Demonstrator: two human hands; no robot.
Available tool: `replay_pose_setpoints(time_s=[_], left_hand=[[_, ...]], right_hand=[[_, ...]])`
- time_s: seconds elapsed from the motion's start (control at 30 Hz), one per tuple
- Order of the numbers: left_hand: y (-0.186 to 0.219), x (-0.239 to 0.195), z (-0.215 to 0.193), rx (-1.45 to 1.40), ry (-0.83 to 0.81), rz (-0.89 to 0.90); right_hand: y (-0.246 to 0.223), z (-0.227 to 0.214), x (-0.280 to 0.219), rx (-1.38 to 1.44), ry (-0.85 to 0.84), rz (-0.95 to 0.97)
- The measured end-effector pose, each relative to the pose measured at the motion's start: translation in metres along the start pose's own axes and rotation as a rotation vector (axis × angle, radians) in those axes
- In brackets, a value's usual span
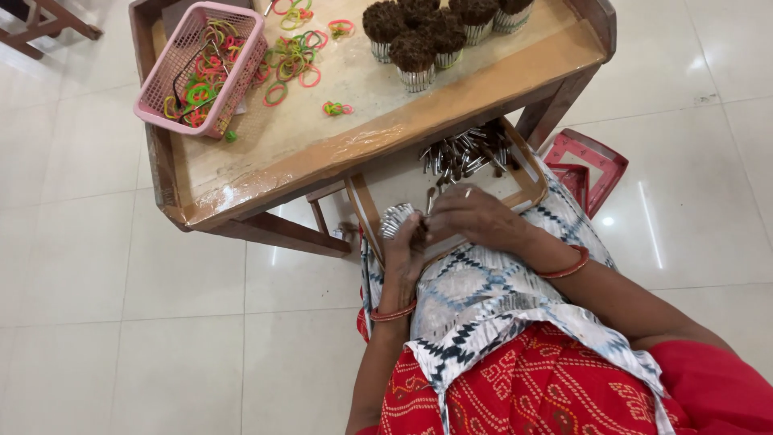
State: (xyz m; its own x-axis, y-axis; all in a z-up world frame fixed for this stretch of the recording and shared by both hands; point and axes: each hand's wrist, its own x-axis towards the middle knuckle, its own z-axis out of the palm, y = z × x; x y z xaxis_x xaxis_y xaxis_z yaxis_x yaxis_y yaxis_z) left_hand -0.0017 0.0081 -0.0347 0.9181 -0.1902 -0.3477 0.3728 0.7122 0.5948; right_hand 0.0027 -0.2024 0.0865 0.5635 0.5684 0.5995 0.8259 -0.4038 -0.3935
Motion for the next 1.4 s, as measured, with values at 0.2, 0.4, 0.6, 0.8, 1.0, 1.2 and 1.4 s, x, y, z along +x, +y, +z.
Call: replay_pose_setpoints(time_s=[0.2, 0.4, 0.6, 0.8, 1.0, 1.2, 1.4], left_hand=[[0.017, -0.007, 0.014, -0.223, 0.149, 0.130], [0.017, -0.008, 0.017, -0.202, 0.162, 0.141], [0.023, -0.012, 0.025, -0.167, 0.147, 0.195], [0.020, -0.011, 0.019, -0.195, 0.142, 0.176], [0.018, -0.009, 0.014, -0.184, 0.164, 0.216], [0.016, -0.002, 0.005, -0.203, 0.135, 0.182], [0.022, -0.013, 0.029, -0.095, 0.187, 0.165]], right_hand=[[0.052, 0.016, -0.021, -0.132, 0.019, 0.633], [0.085, 0.082, -0.013, -0.360, -0.451, 0.788], [0.092, 0.095, -0.031, -0.400, -0.299, 0.717], [0.066, 0.058, -0.024, -0.162, -0.164, 0.599], [0.054, 0.049, 0.025, -0.193, -0.193, -0.085], [0.064, 0.058, -0.003, -0.064, -0.485, 0.195], [0.042, 0.062, -0.017, -0.188, -0.412, 0.561]])
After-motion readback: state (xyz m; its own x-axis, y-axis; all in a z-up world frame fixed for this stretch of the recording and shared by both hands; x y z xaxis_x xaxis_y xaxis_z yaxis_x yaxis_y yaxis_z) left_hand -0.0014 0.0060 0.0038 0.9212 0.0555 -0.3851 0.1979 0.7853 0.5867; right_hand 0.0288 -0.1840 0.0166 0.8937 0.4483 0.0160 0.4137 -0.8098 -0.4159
